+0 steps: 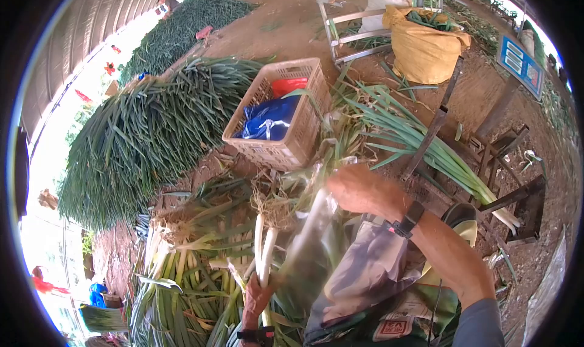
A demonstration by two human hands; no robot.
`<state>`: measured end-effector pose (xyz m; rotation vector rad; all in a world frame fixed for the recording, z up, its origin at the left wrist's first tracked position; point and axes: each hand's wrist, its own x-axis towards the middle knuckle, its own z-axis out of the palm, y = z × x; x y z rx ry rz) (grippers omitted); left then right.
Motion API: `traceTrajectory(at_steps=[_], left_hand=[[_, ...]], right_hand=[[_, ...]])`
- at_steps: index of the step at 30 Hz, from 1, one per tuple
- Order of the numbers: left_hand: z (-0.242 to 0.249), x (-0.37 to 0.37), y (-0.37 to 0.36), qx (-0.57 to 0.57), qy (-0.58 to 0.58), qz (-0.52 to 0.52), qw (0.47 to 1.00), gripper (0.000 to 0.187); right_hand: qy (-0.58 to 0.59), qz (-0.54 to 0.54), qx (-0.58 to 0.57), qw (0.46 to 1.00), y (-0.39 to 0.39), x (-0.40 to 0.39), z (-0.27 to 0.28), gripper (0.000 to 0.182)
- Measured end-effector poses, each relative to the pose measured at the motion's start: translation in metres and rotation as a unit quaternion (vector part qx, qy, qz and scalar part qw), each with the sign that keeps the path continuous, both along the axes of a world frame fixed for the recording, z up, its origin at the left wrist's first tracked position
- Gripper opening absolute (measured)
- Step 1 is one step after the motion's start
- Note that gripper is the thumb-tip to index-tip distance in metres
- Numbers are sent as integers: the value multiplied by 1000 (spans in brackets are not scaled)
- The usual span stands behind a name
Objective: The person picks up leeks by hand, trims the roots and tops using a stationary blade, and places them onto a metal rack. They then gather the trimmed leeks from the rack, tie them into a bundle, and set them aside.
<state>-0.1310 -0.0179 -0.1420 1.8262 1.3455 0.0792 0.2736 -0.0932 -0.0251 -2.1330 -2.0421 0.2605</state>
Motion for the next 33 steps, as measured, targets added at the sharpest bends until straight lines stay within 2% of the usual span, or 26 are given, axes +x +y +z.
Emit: traceTrajectory(at_steps=[3,7,8,9,12,15,16,17,18,21,22,23,25,28,30,31,33], left_hand=[[10,22,17,59,-54,-53,995,43],[50,54,35,-29,-84,-70,994,32],[69,64,32,-80,-140,-39,986,34],[69,63,37,-90,-112,-34,989,38],[84,71,39,-123,-168,-36,977,39],[106,80,34,-144,-227,-58,961,36],[110,83,32,-136,-247,-77,956,34],[110,84,32,-129,-264,-96,951,31],[102,85,36,-99,-215,-107,966,30],[89,71,16,-159,-450,-92,874,50],[82,84,35,-151,-314,-122,929,59],[77,81,38,-157,-289,-123,936,51],[131,104,23,-172,-233,-115,950,36],[113,104,25,-152,-267,-126,943,33],[114,109,19,-184,-303,-67,933,31],[118,112,18,-209,-324,-25,923,30],[126,120,28,-180,-298,-78,934,29]], right_hand=[[24,2,-22,999,-11,0,12,8],[15,16,-8,1000,-26,-8,32,7],[36,1,-18,999,-27,-6,32,7],[63,-15,-1,998,-29,-3,26,14],[158,-61,64,983,-29,5,10,37],[271,-115,153,943,-29,17,12,66],[314,-148,117,930,-29,22,13,84],[345,-155,92,921,-32,26,13,84],[376,-161,67,910,-37,22,29,85],[483,-152,2,862,-39,25,36,92],[485,-156,-5,860,-38,23,39,86],[484,-151,-14,862,-37,22,38,79],[476,-132,-36,868,-32,22,33,65],[475,-114,16,872,-30,13,19,44],[354,-58,90,929,-29,9,6,39],[365,-44,51,929,-29,2,8,41],[378,-21,-23,925,-35,-10,10,46]])
